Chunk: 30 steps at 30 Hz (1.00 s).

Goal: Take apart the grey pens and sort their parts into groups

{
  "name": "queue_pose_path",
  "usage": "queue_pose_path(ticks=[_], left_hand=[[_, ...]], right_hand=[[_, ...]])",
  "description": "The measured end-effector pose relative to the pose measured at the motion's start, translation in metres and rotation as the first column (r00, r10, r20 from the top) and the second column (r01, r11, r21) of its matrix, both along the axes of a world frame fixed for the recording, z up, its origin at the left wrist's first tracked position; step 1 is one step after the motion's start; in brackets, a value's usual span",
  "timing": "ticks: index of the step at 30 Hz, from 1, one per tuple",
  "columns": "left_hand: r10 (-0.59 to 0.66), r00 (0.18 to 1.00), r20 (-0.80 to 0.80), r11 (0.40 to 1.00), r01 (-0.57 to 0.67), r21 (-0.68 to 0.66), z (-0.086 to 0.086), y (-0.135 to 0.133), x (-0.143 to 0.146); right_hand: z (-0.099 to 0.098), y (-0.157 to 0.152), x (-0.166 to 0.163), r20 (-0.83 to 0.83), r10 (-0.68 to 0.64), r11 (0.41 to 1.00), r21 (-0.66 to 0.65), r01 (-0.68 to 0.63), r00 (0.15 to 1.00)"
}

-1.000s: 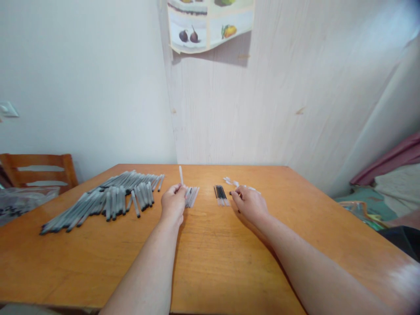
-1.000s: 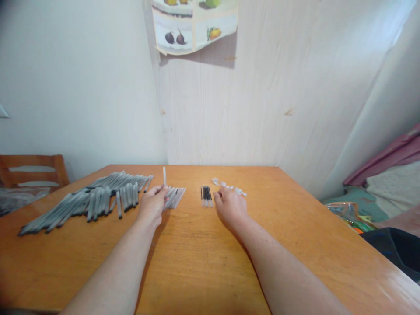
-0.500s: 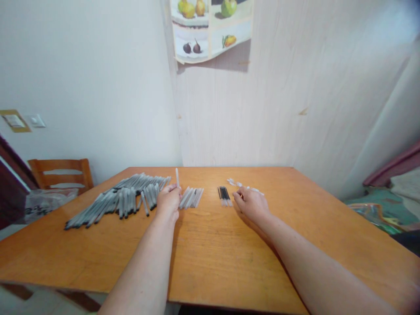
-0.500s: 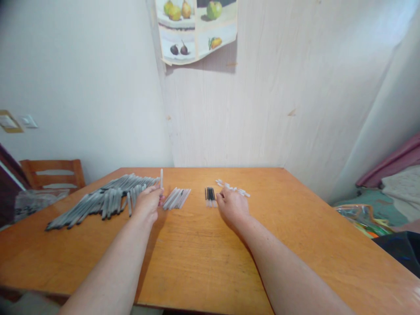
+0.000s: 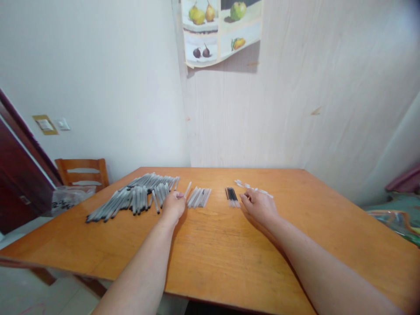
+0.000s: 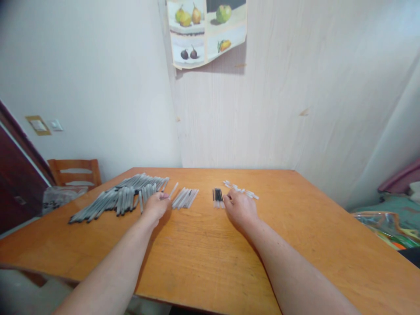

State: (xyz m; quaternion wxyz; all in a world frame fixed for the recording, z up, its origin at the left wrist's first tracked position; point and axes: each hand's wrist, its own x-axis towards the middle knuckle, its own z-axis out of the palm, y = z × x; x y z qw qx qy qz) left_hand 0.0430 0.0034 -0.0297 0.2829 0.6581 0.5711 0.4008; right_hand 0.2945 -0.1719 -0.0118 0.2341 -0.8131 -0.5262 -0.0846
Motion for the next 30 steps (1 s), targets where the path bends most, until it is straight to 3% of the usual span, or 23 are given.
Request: queue_pose_path(ticks=[3,7,15,30], left_hand=[[-0.007,0.985,-0.174,0.998,0.017,0.053,-0.01,0.007,-0.002],[-0.012,0.97,-0.244,0.998,0.028,0.061,-0.02,0.014,-0.005],[-0.024,0.913,-0.407,0.994,0.065,0.089,-0.019,0.016,-0.005],[-0.037,0.886,-0.461,0.992,0.09,0.093,-0.014,0.015,-0.002]], right_hand=[[0.0,0.0,0.0,0.012,0.008,1.0,0.0,-0.008,1.0],[-0.002,0.001,0.001,0.01,0.018,1.0,-0.002,-0.018,1.0],[-0.004,0.002,0.003,-0.007,0.014,1.0,0.002,-0.014,1.0],[0.0,-0.001,0.001,-0.043,0.006,1.0,0.029,-0.005,0.999]])
